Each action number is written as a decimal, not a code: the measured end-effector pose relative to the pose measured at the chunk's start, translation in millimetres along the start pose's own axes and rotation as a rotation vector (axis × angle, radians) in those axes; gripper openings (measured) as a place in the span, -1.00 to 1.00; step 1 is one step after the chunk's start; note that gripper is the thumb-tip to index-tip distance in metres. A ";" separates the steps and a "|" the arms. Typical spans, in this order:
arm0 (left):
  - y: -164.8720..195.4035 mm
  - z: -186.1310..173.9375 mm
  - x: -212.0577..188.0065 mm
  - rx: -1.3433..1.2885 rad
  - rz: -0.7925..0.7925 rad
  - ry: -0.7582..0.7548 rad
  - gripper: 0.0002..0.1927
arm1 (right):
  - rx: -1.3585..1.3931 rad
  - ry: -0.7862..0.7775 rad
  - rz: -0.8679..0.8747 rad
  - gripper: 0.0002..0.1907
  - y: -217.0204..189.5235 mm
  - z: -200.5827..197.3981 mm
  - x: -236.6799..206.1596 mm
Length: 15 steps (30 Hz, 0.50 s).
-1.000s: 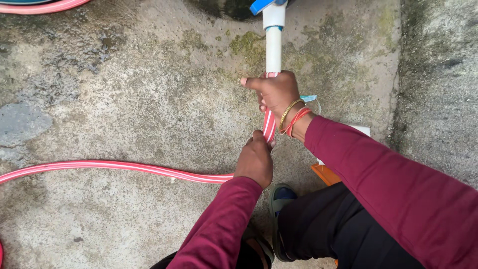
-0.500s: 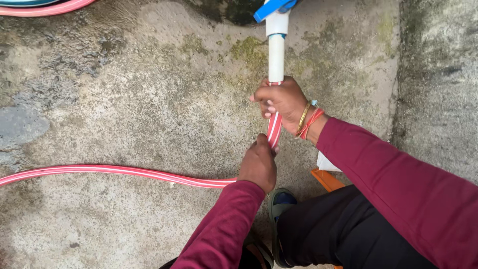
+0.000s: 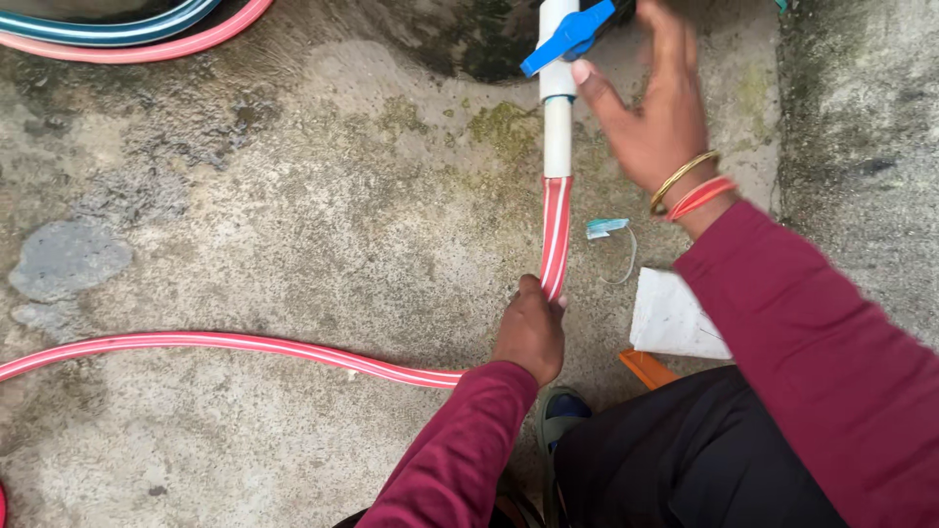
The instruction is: The person picks up the end of a pink hose from the ground, carries it to a white PVC tap pipe, and pushes and twists the hose end onto the pipe with both hands. They work the hose further onto the fitting, briefly pull it off, reattach it, and press it fully into place.
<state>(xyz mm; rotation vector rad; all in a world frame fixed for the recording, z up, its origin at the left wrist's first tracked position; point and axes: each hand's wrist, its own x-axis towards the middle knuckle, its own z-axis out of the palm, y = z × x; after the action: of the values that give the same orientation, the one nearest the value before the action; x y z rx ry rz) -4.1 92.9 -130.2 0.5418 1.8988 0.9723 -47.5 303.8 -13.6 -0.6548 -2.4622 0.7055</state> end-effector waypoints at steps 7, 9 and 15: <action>6.2 -0.1 4.7 -0.053 -0.047 0.005 -0.67 | -0.367 -0.167 -0.598 -0.49 -11.3 -1.9 20.5; 8.6 -0.8 5.6 -0.063 -0.055 0.007 -0.68 | -0.240 -0.259 -0.434 -0.60 -15.7 -1.4 29.1; 10.7 -4.6 7.6 -0.064 -0.060 -0.003 -0.68 | -0.317 -0.200 -0.378 -0.72 -31.1 3.7 36.8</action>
<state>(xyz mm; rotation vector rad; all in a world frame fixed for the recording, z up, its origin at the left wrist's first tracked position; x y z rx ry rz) -12.0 102.7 -124.3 0.4464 1.8643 0.9894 -87.2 299.8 13.6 -0.2171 -2.8028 0.2450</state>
